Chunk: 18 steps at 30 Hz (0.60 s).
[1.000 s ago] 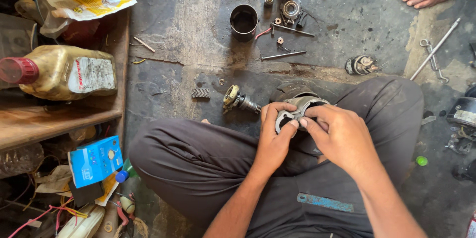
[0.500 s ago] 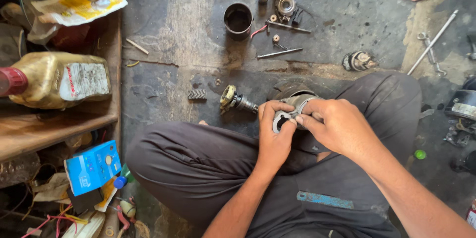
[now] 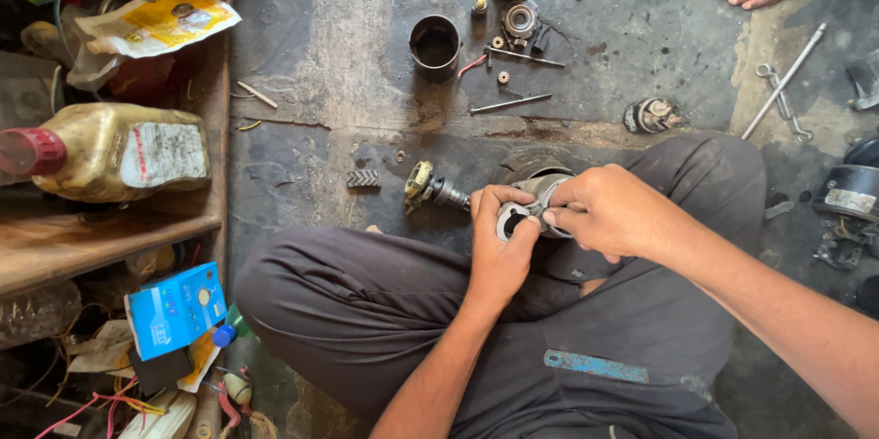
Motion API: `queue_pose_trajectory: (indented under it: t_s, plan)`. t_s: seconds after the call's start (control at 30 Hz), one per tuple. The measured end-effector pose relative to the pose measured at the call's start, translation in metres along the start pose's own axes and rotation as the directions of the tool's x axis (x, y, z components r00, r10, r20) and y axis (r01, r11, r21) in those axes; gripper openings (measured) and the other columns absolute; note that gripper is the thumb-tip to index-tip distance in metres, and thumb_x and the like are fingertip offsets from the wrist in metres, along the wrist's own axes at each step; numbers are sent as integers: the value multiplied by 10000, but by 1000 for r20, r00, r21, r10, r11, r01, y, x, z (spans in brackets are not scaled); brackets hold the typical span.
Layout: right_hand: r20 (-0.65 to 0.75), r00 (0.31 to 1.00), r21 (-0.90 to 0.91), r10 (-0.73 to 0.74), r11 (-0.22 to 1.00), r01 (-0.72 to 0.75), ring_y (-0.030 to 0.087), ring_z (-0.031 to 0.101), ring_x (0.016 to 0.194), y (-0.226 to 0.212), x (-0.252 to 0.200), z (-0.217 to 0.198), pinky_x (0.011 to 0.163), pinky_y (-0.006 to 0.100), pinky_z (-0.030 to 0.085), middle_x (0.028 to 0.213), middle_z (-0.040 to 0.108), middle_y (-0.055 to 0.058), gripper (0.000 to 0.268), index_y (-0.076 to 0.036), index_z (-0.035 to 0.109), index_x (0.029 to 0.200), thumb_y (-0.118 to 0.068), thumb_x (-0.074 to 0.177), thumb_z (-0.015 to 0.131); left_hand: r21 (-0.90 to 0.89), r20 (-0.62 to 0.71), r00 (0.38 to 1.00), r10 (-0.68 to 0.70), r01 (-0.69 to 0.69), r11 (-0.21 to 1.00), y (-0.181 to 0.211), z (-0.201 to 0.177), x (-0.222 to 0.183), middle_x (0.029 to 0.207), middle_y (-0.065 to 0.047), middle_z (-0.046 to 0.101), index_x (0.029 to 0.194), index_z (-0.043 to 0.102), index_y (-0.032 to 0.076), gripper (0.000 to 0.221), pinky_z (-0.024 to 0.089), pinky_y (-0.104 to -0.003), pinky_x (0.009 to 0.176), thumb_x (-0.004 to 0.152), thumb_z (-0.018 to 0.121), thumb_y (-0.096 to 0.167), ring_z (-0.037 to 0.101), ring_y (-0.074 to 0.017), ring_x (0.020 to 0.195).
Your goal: The person sits on the floor and assembles a mechanical component, likely a starter motor. They insert a cylindrical part into a housing, use a file to smooth the interior, and fit a rotor assembly into place.
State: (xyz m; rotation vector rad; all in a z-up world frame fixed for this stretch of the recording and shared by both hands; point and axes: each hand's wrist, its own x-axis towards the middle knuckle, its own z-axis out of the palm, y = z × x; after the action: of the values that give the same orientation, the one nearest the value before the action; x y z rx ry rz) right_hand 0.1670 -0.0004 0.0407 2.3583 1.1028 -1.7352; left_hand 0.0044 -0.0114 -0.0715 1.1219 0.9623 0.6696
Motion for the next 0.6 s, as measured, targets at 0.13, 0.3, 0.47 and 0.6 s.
queue_pose_trajectory:
  t_s: [0.13, 0.3, 0.47, 0.6]
  plan:
    - [-101, 987, -17, -125, 992, 124, 248, 604, 351, 4, -1, 4, 416, 387, 470, 512, 650, 138, 177, -47, 765, 910, -209, 882, 701, 2, 3, 1000, -7, 7, 1000, 1, 0, 2, 1094, -83, 484, 1045, 608, 44, 215, 455, -295, 920, 832, 598, 23, 529, -188, 996]
    - [-120, 986, -20, -114, 994, 112, 269, 619, 370, 21, 5, 12, 434, 418, 489, 537, 646, 172, 177, -11, 730, 832, -174, 878, 680, 67, -12, 1000, 8, -7, 998, 1, 1, 1, 1074, -86, 495, 1032, 613, 39, 210, 450, -298, 920, 823, 600, 16, 526, -193, 994]
    - [-324, 803, -227, -500, 865, 447, 288, 599, 477, 32, 10, 21, 470, 392, 474, 583, 648, 169, 157, -19, 754, 781, -171, 821, 748, 55, -11, 999, 38, -37, 998, 0, 2, 0, 1073, -88, 496, 1033, 605, 34, 212, 445, -299, 927, 823, 592, 6, 520, -198, 1003]
    - [-31, 993, 88, -115, 989, 117, 241, 620, 381, 28, 9, 10, 416, 392, 485, 564, 675, 122, 179, -11, 750, 887, -170, 894, 668, 37, -14, 999, 36, -35, 999, -2, 1, 0, 1061, -92, 522, 1017, 607, 30, 228, 455, -296, 914, 791, 595, 3, 537, -201, 1001]
